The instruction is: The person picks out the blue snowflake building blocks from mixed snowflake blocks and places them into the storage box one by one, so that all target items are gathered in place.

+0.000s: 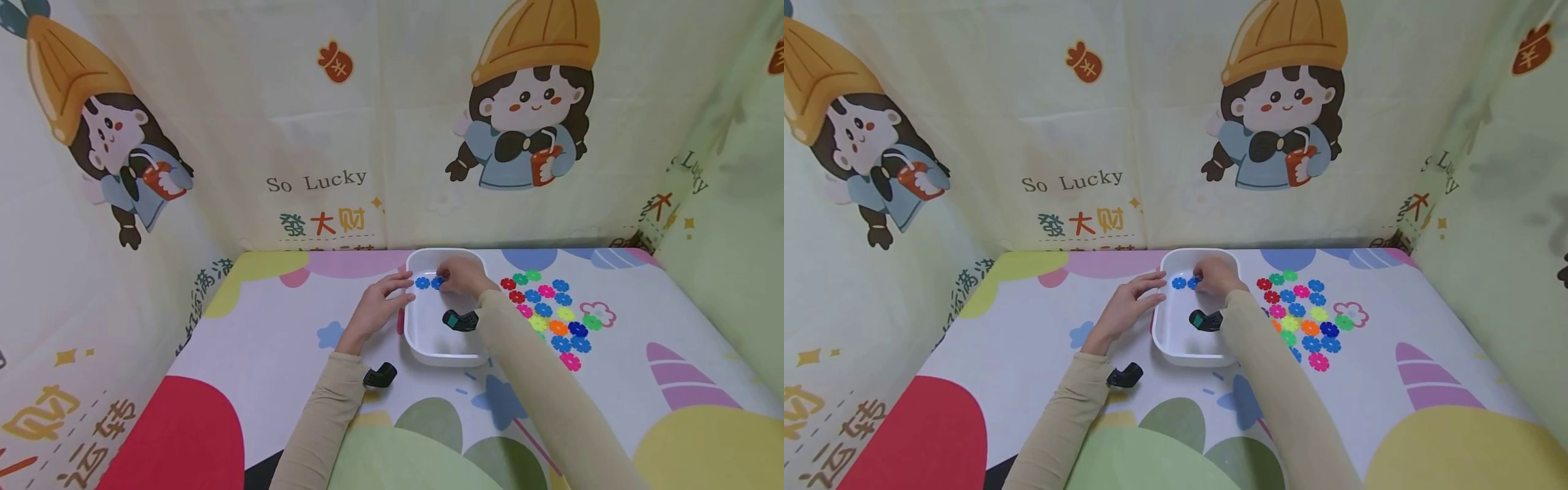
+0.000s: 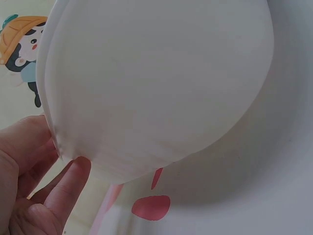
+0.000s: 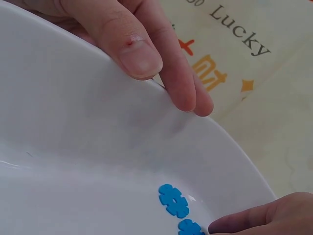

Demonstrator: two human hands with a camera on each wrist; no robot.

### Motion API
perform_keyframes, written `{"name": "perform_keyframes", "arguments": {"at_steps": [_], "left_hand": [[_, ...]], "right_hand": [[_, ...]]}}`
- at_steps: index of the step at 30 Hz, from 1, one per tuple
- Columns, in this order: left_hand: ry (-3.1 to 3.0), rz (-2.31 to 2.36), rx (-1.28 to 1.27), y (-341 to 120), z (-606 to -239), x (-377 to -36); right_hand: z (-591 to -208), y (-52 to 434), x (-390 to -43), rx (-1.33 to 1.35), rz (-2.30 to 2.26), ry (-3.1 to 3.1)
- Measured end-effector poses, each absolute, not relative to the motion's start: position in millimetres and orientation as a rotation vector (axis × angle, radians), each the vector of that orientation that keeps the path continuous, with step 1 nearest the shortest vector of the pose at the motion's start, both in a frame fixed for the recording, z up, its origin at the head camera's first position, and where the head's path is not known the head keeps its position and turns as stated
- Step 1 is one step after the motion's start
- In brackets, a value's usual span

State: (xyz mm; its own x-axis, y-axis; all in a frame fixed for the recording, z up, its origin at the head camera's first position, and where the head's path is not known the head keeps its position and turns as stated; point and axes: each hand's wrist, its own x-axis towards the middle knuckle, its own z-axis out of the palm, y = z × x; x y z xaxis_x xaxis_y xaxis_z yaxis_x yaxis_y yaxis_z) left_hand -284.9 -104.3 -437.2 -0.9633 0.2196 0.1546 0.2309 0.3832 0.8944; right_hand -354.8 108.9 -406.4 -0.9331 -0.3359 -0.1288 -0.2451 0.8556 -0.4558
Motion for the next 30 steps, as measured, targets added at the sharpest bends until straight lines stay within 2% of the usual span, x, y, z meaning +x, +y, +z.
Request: {"name": "perform_keyframes", "arguments": {"at_steps": [30], "left_hand": [[-2.555, -1.754, -0.442, -104.7, -437.7, -284.5]], "right_hand": [[-415.8, 100.8, -360.7, -0.452, -0.756, 2.798]]}}
